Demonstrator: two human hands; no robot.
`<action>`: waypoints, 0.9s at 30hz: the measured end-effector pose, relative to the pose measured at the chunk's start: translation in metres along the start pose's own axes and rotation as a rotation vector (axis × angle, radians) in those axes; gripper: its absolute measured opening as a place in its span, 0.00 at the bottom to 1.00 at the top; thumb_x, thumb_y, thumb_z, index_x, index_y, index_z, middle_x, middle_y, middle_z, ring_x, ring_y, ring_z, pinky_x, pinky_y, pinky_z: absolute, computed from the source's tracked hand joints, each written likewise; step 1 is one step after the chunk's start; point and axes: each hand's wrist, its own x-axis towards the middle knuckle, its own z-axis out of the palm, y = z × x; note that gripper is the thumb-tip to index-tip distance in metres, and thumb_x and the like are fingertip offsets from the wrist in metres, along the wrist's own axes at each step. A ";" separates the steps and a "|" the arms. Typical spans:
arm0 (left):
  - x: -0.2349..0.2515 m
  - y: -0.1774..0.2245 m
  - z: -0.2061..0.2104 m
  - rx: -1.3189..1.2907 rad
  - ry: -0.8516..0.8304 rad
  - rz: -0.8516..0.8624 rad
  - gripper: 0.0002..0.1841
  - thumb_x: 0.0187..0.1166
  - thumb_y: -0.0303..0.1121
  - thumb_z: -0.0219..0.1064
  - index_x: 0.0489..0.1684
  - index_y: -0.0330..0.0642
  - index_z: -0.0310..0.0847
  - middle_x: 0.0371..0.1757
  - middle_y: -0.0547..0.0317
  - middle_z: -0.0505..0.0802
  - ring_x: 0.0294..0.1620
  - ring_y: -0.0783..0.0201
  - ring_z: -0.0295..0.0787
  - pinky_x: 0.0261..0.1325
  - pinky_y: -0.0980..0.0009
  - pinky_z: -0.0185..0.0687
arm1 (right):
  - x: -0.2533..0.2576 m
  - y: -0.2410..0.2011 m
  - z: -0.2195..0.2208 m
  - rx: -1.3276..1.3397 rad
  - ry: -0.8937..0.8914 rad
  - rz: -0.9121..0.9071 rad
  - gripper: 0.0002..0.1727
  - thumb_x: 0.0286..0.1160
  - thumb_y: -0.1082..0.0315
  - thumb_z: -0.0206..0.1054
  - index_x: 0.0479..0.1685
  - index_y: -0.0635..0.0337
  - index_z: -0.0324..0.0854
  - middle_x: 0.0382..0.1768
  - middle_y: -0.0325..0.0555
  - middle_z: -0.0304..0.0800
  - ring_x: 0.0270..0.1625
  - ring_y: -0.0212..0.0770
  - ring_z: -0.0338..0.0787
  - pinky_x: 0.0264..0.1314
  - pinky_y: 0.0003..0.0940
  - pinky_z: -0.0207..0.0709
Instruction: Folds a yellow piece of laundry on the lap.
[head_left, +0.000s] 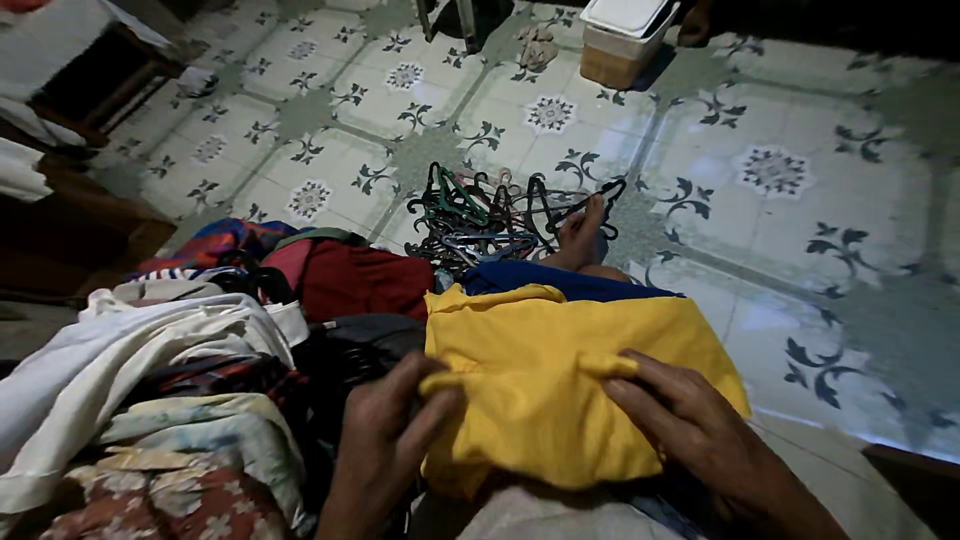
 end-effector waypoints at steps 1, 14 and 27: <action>0.013 -0.008 0.011 0.147 0.003 -0.005 0.09 0.80 0.32 0.64 0.47 0.36 0.85 0.30 0.58 0.90 0.27 0.72 0.85 0.31 0.75 0.82 | 0.005 0.003 0.002 -0.150 0.014 0.066 0.14 0.84 0.64 0.58 0.41 0.66 0.84 0.25 0.43 0.83 0.26 0.30 0.81 0.29 0.25 0.76; 0.079 -0.018 0.066 0.329 -0.514 0.273 0.30 0.65 0.33 0.79 0.71 0.38 0.82 0.71 0.45 0.88 0.75 0.40 0.81 0.81 0.39 0.65 | 0.051 0.045 -0.006 -0.601 -0.089 -0.205 0.08 0.66 0.77 0.71 0.43 0.70 0.87 0.39 0.63 0.90 0.48 0.67 0.91 0.64 0.67 0.75; 0.093 -0.010 0.054 0.413 -0.719 0.254 0.07 0.74 0.24 0.69 0.43 0.40 0.93 0.61 0.50 0.93 0.77 0.41 0.79 0.85 0.27 0.46 | 0.008 0.047 -0.007 -0.525 0.199 -0.441 0.13 0.82 0.69 0.55 0.43 0.61 0.87 0.42 0.52 0.95 0.49 0.48 0.93 0.59 0.39 0.83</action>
